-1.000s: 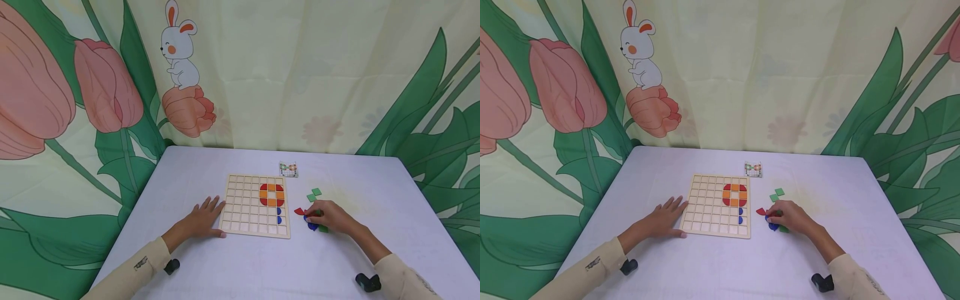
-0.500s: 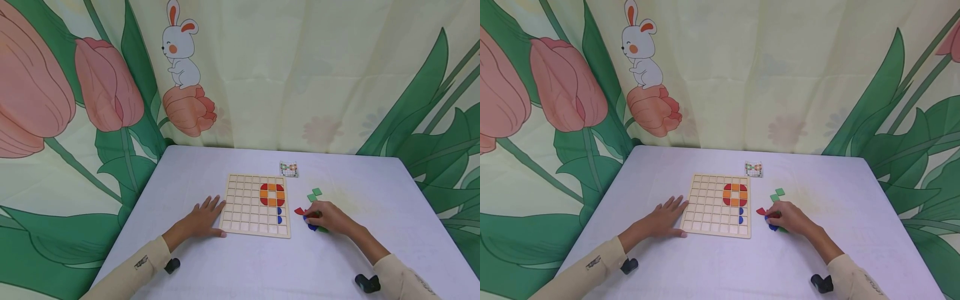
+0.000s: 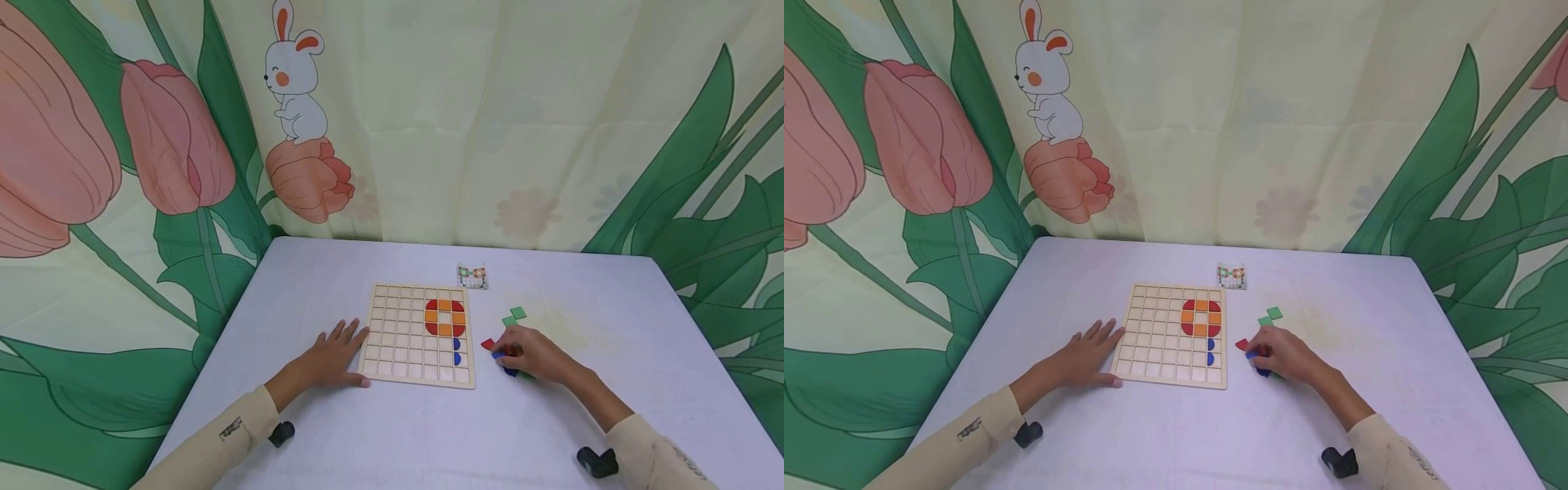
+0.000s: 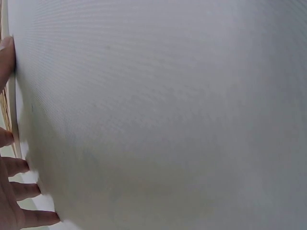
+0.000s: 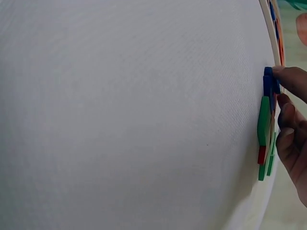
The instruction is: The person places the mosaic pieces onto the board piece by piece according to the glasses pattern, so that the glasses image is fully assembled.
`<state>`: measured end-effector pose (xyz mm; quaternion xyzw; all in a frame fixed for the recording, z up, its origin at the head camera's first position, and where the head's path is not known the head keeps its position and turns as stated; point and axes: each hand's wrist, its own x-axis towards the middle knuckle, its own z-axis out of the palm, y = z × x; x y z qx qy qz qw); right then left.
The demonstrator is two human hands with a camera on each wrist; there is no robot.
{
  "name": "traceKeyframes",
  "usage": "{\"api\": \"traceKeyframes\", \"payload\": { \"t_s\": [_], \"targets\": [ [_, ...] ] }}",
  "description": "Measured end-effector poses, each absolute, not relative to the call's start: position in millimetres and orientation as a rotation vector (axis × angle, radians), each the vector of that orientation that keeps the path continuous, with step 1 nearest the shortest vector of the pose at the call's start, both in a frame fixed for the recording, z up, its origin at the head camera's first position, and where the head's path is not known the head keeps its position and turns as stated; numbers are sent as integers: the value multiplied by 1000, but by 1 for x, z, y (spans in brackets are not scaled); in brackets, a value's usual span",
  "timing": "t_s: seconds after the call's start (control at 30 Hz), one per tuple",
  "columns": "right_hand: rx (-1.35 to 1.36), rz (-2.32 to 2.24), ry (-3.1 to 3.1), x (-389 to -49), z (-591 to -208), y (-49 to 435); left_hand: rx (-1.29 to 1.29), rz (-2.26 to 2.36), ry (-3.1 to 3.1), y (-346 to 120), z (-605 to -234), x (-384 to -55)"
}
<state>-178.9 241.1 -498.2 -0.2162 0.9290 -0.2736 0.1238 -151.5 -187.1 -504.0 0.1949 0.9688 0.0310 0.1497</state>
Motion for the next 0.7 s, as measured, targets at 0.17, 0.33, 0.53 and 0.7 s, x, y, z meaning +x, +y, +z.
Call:
{"api": "traceKeyframes", "payload": {
  "t_s": [0.17,0.33,0.53,0.7],
  "targets": [
    [-591,-776,2746,-178,-497,242,561,86,2795,-186,-503,-151],
    [-608,-774,2735,-178,-497,242,558,73,2804,-185,-504,-150],
    [-587,-752,2764,-177,-498,241,550,76,2799,-185,-503,-150],
    [-533,-740,2871,-175,-501,240,555,76,2799,-185,-502,-150]
  ]
}}
